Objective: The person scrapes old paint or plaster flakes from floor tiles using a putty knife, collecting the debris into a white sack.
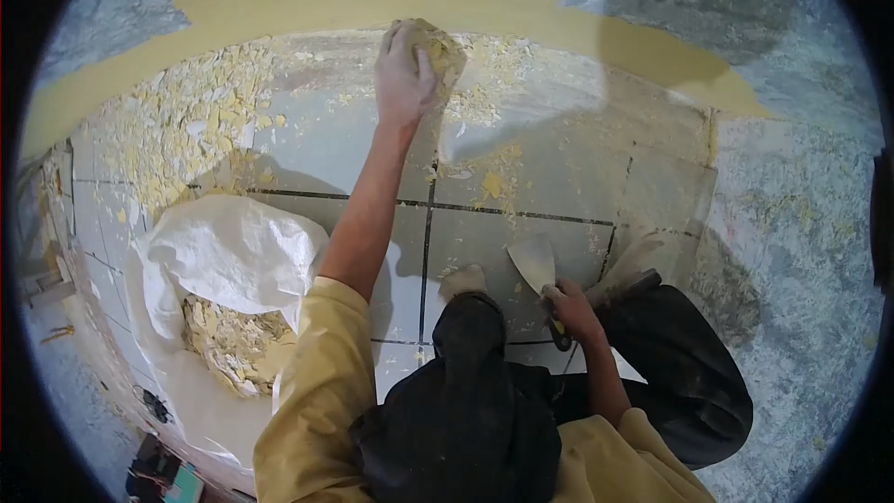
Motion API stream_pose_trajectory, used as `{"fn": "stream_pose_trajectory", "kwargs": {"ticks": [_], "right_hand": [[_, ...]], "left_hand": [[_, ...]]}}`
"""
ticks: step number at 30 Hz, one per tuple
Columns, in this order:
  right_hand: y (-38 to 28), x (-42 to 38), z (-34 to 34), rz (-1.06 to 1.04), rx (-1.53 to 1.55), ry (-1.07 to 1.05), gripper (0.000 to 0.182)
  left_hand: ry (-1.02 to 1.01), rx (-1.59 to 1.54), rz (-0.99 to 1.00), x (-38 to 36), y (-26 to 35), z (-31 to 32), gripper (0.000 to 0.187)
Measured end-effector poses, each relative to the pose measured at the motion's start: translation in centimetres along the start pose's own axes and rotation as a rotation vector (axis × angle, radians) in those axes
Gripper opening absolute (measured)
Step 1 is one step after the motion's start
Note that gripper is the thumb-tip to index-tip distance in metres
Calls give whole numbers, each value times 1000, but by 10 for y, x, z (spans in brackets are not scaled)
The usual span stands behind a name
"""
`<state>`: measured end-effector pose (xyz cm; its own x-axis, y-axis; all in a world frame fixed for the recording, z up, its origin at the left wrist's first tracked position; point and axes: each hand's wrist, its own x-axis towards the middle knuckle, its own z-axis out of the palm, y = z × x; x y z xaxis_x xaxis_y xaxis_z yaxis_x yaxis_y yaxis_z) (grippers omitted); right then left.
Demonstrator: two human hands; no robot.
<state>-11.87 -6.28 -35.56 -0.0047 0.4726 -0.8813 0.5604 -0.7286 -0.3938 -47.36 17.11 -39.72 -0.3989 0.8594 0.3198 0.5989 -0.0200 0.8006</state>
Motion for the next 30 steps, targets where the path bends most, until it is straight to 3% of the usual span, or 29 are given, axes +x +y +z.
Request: {"fn": "stream_pose_trajectory", "kwargs": {"ticks": [3,6,11,15,20,22,26,27,29,30], "right_hand": [[-31,-2,19,52,110,17,28],[-68,15,35,-82,240,-30,25],[-131,54,56,-231,222,42,24],[-188,100,53,-347,356,37,24],[-249,66,18,-365,426,-27,25],[-243,33,10,-257,299,-76,27],[-177,-2,37,51,418,-119,18],[-100,18,56,-43,216,-55,16],[-64,16,81,-14,213,-44,14],[-95,-10,95,107,413,-98,13]], "left_hand": [[37,-16,1,-14,-7,1,31],[112,-53,18,-25,-6,-5,32],[370,-233,-191,-49,-9,-28,31],[424,-277,-335,-77,8,-47,30],[376,-394,-556,-115,32,-69,29],[386,-426,-594,-136,33,-71,29],[436,-481,-643,-166,38,-70,27],[458,-484,-636,-171,35,-68,27],[477,-487,-628,-172,34,-68,27],[489,-466,-624,-167,36,-70,27]]}}
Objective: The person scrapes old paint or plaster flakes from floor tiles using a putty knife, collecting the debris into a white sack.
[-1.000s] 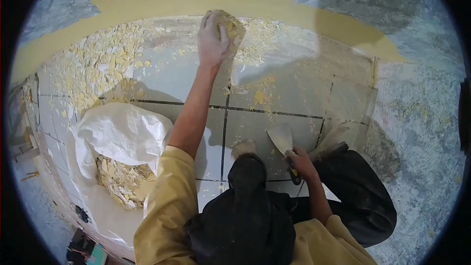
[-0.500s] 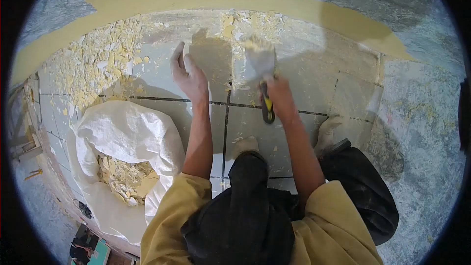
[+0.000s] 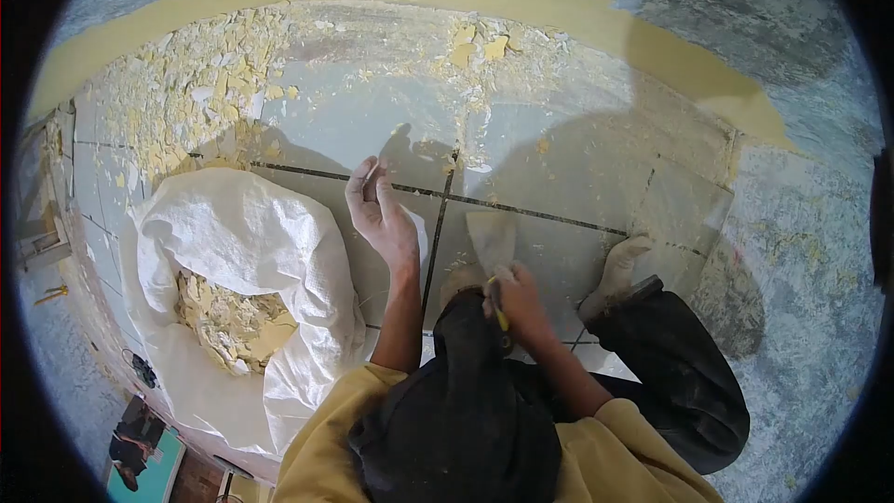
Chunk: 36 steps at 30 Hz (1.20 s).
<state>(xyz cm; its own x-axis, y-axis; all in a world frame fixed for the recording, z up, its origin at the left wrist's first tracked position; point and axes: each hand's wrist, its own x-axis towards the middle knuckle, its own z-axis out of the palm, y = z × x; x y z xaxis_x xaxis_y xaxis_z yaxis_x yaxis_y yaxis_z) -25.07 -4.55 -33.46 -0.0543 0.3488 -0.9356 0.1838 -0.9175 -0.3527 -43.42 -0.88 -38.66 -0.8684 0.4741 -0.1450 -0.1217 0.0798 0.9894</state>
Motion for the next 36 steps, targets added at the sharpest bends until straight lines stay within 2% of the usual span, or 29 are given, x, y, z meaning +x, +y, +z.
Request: {"fn": "stream_pose_trajectory", "kwargs": {"ticks": [4,6,9,10,15,18,21,22,25,28,29,30,32,33,35,36], "right_hand": [[25,20,21,-150,-58,71,15],[25,39,26,-322,-125,83,17],[-43,42,48,-323,-36,49,20],[-53,59,55,-267,94,13,21],[-171,105,73,-415,282,-86,18],[-203,81,61,-468,365,-134,19],[-163,58,43,-420,233,-177,19],[-144,44,43,-342,214,-138,18],[-67,31,51,-189,128,-54,16],[-30,25,67,-119,36,-75,15],[-16,43,74,-123,38,-78,15],[3,68,80,-284,-20,-35,15],[-19,68,95,-365,80,-13,14],[-55,54,103,-285,236,-40,14],[-84,72,111,-351,194,-10,13],[-99,85,114,-411,267,-9,13]], "left_hand": [[32,23,88,19,16,3,28],[54,3,92,30,24,5,28],[89,-26,100,37,38,9,29],[104,-29,104,39,40,10,30],[94,-62,75,33,41,6,31],[90,-20,44,27,37,0,31],[99,-51,-20,22,26,-2,33],[102,-53,-23,23,25,-1,33],[99,-12,-46,24,27,0,34],[91,-14,-27,29,35,2,34],[94,-35,-10,32,36,2,34],[93,-56,6,34,37,2,34],[99,-64,-6,37,43,1,36],[110,-72,-21,37,46,2,37],[110,-71,-23,33,48,3,36],[120,-73,-23,32,49,3,34]]}}
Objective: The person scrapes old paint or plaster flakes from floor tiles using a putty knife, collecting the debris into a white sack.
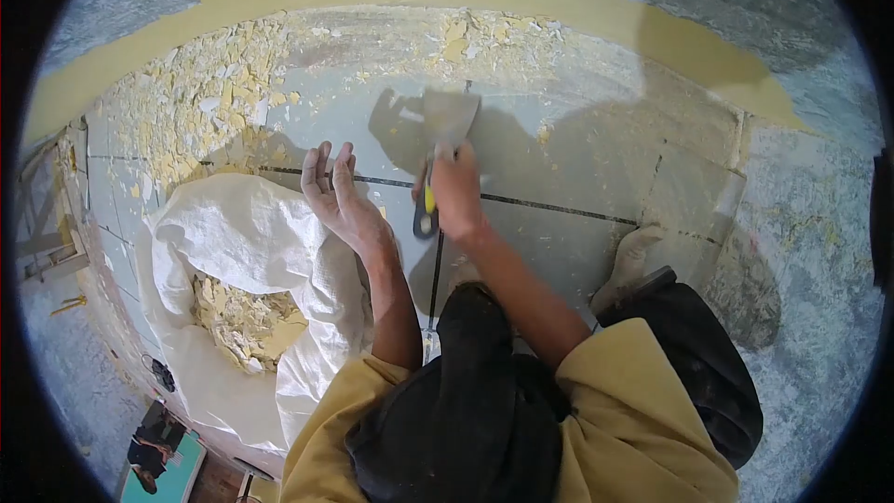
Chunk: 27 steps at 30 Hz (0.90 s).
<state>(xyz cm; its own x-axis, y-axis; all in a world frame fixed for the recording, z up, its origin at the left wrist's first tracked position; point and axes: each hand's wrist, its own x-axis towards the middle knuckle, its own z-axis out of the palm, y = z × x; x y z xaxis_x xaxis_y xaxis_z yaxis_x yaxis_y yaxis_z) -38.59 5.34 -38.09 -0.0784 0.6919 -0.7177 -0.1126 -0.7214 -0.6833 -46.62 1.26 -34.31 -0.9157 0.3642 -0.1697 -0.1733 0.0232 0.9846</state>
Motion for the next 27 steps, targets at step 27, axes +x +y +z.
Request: {"fn": "stream_pose_trajectory", "kwargs": {"ticks": [27], "right_hand": [[-4,-26,-268,-428,-1105,-115,28]], "left_hand": [[-67,-22,-97,-4,-13,7,36]]}}
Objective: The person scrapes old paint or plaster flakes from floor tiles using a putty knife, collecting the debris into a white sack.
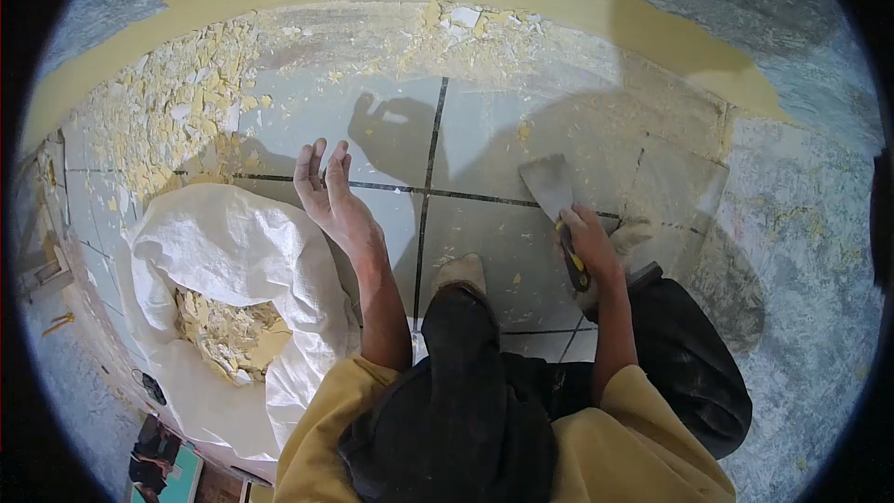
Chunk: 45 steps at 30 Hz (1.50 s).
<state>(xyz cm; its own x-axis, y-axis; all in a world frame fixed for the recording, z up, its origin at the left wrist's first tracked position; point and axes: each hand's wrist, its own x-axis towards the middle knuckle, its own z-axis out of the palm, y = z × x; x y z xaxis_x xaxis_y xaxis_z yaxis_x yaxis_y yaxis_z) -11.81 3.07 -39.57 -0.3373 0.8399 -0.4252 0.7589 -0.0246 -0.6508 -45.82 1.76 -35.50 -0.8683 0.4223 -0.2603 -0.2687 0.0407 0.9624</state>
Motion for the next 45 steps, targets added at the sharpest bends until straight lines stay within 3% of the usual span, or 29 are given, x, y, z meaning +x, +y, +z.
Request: {"fn": "stream_pose_trajectory", "kwargs": {"ticks": [1,4,9,11,15,17,23,32,38,45], "right_hand": [[5,13,8,144,102,-21,29],[-85,57,-13,513,554,-70,24],[-113,136,-21,319,462,-72,27],[-119,159,-25,203,568,-43,28],[-124,152,-39,269,536,-82,26],[-118,132,-37,390,777,-63,22],[-107,100,-37,583,826,-69,20],[-107,149,-19,378,838,-18,23],[-110,183,-15,416,676,58,27],[-111,183,0,374,705,201,28]], "left_hand": [[-3,2,1,0,1,1,36],[1,26,-8,1,4,3,42],[16,35,-18,0,9,1,37],[20,32,-18,1,9,-1,38],[41,49,-25,4,9,-8,39],[53,44,-33,6,6,-9,39],[44,28,-56,7,2,-6,39],[-11,31,-51,5,-1,2,38],[11,42,-53,5,-1,-2,37],[28,42,-66,7,1,-6,43]]}}
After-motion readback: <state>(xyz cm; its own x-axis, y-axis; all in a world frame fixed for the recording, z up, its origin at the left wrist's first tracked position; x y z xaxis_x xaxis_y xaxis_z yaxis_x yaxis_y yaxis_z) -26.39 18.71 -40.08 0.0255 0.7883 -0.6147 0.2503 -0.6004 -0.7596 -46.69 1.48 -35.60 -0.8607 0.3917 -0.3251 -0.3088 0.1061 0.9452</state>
